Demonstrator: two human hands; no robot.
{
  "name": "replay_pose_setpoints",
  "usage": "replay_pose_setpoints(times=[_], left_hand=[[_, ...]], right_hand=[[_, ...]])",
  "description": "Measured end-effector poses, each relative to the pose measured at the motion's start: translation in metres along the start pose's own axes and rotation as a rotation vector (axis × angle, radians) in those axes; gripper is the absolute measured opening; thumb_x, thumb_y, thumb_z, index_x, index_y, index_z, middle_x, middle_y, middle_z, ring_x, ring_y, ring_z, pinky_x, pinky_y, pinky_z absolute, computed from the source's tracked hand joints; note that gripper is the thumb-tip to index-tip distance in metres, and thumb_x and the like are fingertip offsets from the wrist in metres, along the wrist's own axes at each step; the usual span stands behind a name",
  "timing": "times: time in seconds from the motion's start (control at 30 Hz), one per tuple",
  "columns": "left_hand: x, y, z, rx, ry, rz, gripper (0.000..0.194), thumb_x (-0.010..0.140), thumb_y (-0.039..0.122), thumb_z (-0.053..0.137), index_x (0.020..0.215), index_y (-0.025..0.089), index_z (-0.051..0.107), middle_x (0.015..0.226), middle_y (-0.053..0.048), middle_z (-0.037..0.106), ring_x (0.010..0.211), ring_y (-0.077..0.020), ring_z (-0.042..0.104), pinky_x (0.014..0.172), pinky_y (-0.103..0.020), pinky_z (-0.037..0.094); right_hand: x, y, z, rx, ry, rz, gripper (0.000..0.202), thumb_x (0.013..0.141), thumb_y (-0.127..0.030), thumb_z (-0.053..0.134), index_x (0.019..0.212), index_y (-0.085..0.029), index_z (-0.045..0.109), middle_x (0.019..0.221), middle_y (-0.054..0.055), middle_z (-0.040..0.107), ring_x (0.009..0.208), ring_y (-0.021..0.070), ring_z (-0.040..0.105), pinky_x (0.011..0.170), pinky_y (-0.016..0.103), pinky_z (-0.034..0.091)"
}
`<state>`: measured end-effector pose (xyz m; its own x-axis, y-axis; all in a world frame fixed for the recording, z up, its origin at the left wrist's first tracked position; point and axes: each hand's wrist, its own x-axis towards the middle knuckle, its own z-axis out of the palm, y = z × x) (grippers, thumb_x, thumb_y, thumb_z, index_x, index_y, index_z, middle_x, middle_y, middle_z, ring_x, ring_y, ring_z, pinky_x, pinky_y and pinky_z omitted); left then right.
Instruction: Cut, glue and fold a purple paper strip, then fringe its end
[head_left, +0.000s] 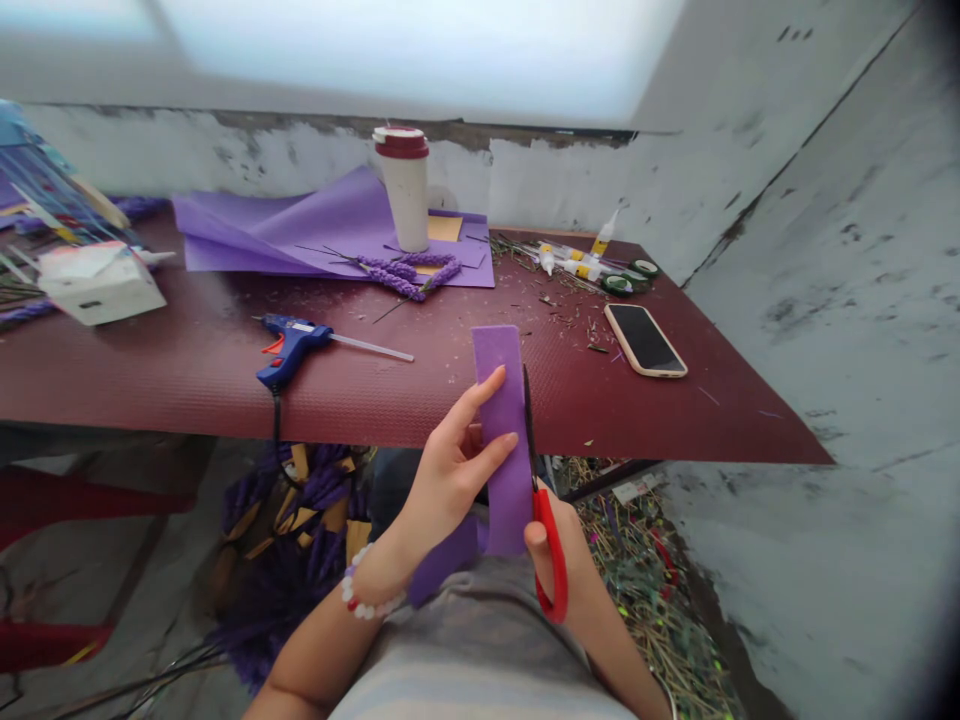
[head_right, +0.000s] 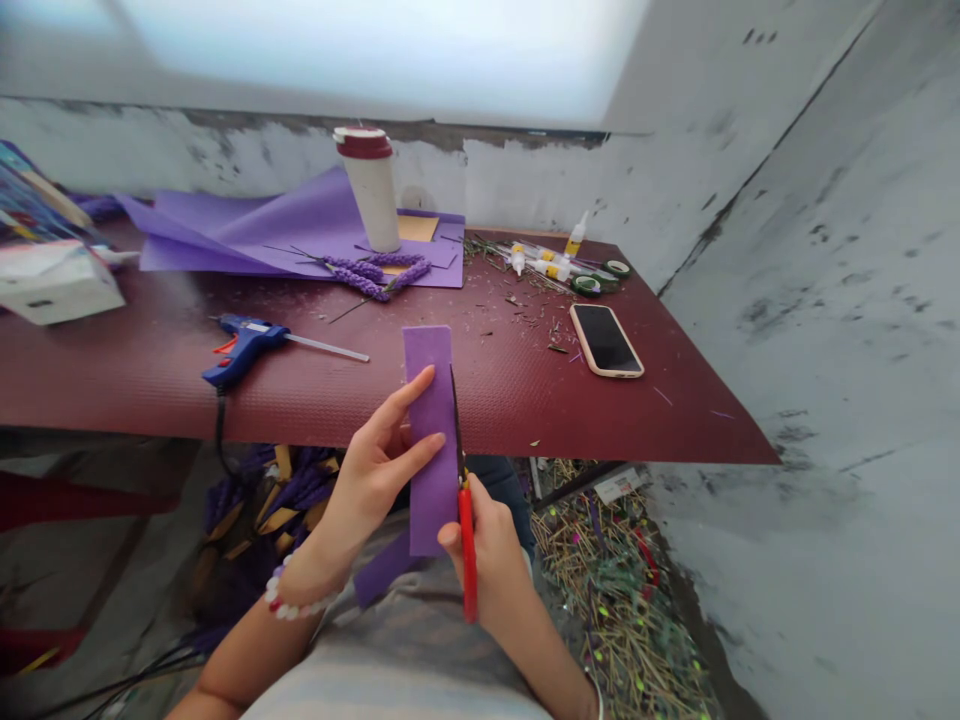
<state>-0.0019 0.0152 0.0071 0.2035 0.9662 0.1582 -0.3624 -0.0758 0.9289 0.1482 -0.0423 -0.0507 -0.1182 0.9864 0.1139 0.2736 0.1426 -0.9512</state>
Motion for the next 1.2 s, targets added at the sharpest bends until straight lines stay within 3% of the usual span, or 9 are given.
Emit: replay_pose_setpoints(times=[0.23,0.57,0.8,1.0,1.2], left_hand=[[0.000,0.001,0.001,0.011,0.017,0.002,0.061,0.088,0.025,0.078,0.146,0.030,0.060,0.105,-0.003,0.075,0.068,-0.0111,0.062,0.058,-0.021,0.058],[0.000,-0.001,0.002,0.026,0.030,0.008,0.062,0.087,0.025,0.078,0.146,0.031,0.060,0.100,-0.002,0.075,0.064,-0.0101,0.061,0.053,-0.019,0.056],[-0.001,0.001,0.001,0.046,0.028,0.005,0.062,0.088,0.027,0.078,0.147,0.030,0.059,0.103,-0.004,0.076,0.067,-0.0123,0.064,0.056,-0.022,0.059],[-0.001,0.005,-0.001,0.043,0.047,0.022,0.064,0.088,0.029,0.078,0.149,0.029,0.058,0.098,-0.003,0.076,0.074,-0.0159,0.069,0.060,-0.025,0.061],[-0.005,0.007,0.001,0.041,0.050,0.002,0.064,0.088,0.029,0.079,0.149,0.029,0.058,0.093,-0.002,0.074,0.076,-0.0155,0.068,0.060,-0.023,0.060]], right_hand=[[0.003,-0.008,0.001,0.017,0.015,-0.011,0.081,0.080,-0.096,0.035,0.083,-0.019,0.060,0.061,-0.002,0.051,0.053,0.0129,0.036,0.047,0.026,0.031],[-0.003,-0.006,0.002,0.099,-0.001,0.083,0.069,0.082,-0.093,0.042,0.073,-0.024,0.044,0.061,-0.004,0.045,0.054,0.0118,0.034,0.045,0.025,0.028],[-0.003,0.000,0.003,0.109,0.024,0.131,0.072,0.084,-0.091,0.042,0.075,-0.021,0.053,0.060,-0.004,0.043,0.053,0.0115,0.033,0.044,0.025,0.027],[-0.002,0.013,0.001,0.120,-0.017,0.009,0.080,0.077,-0.097,0.041,0.094,-0.022,0.062,0.081,0.006,0.067,0.064,0.0188,0.055,0.056,0.029,0.047],[-0.006,0.026,0.005,0.143,-0.081,-0.031,0.093,0.076,-0.098,0.039,0.124,-0.022,0.062,0.087,0.008,0.070,0.076,0.0255,0.065,0.066,0.034,0.056]])
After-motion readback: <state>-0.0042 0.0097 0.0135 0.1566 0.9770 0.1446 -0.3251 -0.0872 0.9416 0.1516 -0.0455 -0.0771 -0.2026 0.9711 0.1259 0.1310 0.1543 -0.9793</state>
